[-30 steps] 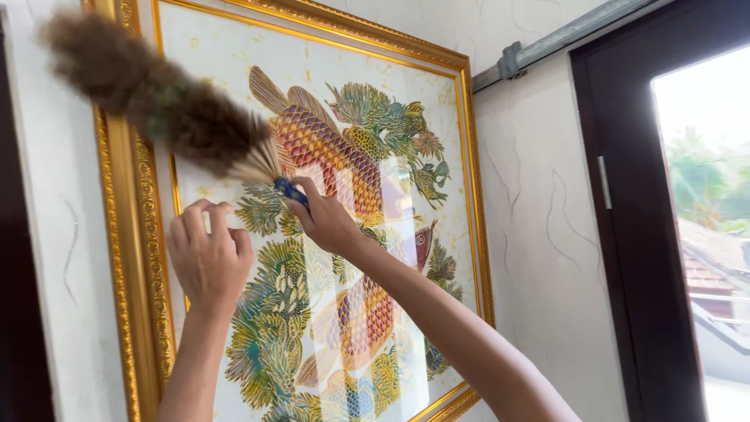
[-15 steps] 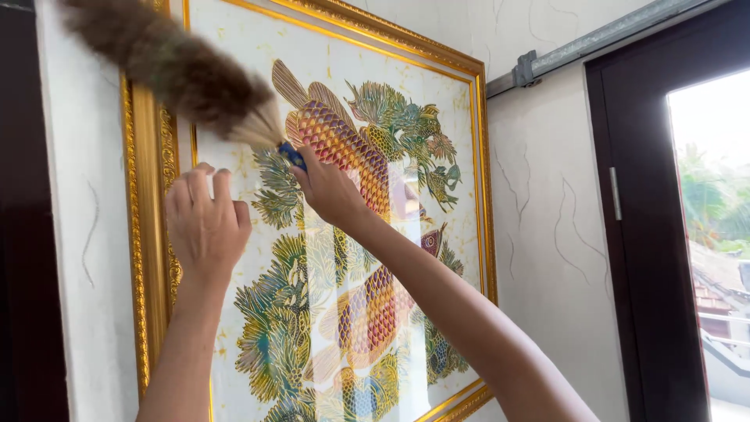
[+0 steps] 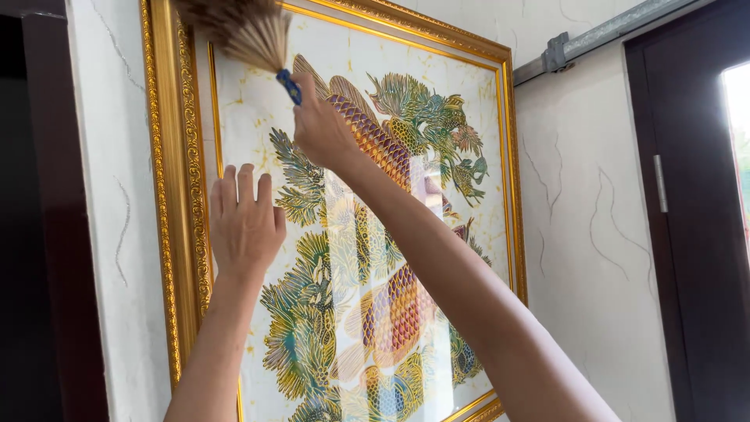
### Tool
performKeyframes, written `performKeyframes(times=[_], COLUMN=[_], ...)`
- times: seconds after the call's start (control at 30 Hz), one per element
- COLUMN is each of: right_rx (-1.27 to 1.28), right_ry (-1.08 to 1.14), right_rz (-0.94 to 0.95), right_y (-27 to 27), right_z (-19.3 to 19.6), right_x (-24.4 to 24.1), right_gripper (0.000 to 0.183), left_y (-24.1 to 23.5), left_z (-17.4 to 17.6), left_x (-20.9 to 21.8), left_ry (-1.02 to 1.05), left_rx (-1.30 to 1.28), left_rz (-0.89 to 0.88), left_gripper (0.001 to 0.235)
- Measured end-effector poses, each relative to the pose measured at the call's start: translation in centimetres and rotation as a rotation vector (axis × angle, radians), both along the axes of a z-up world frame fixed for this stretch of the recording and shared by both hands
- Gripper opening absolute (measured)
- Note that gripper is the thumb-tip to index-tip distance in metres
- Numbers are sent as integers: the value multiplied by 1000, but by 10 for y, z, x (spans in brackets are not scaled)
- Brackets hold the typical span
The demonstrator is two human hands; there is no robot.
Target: The recorder uses a feather duster and cleaning supplies to dust chairs, picture frames, and a cabinet.
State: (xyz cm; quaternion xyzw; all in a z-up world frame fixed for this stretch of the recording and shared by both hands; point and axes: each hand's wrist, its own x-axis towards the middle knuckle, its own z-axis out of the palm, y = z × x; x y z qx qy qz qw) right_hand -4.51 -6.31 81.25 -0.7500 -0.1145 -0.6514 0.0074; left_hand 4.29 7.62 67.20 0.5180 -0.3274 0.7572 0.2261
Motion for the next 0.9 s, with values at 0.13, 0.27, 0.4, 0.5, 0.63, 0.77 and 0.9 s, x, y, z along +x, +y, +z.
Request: performKeyframes(times=[0.13, 0.27, 0.4, 0.5, 0.63, 0.77, 0.9], right_rx=[142, 164, 84, 47, 167, 288, 411], right_ry=[-91, -141, -102, -116, -109, -170, -237], right_rz=[-70, -32, 13, -12, -87, -93, -95], right_y=[-11, -3, 1, -23, -78, -140, -147], right_z=[6, 5, 1, 5, 8, 9, 3], right_x=[12, 22, 19, 17, 3, -1, -1], right_gripper=[40, 42, 41, 39, 39, 39, 42], left_y=[1, 1, 2, 1, -7, -22, -41], left_z=[-1, -1, -2, 0, 0, 2, 0], left_x=[6, 4, 2, 4, 6, 4, -9], left_ry=[26, 20, 11, 9, 13, 13, 17], left_rx=[-1, -4, 3, 10, 23, 30, 71], left_rz=[20, 18, 25, 31, 2, -13, -81], left_gripper=[39, 39, 41, 41, 43, 43, 44])
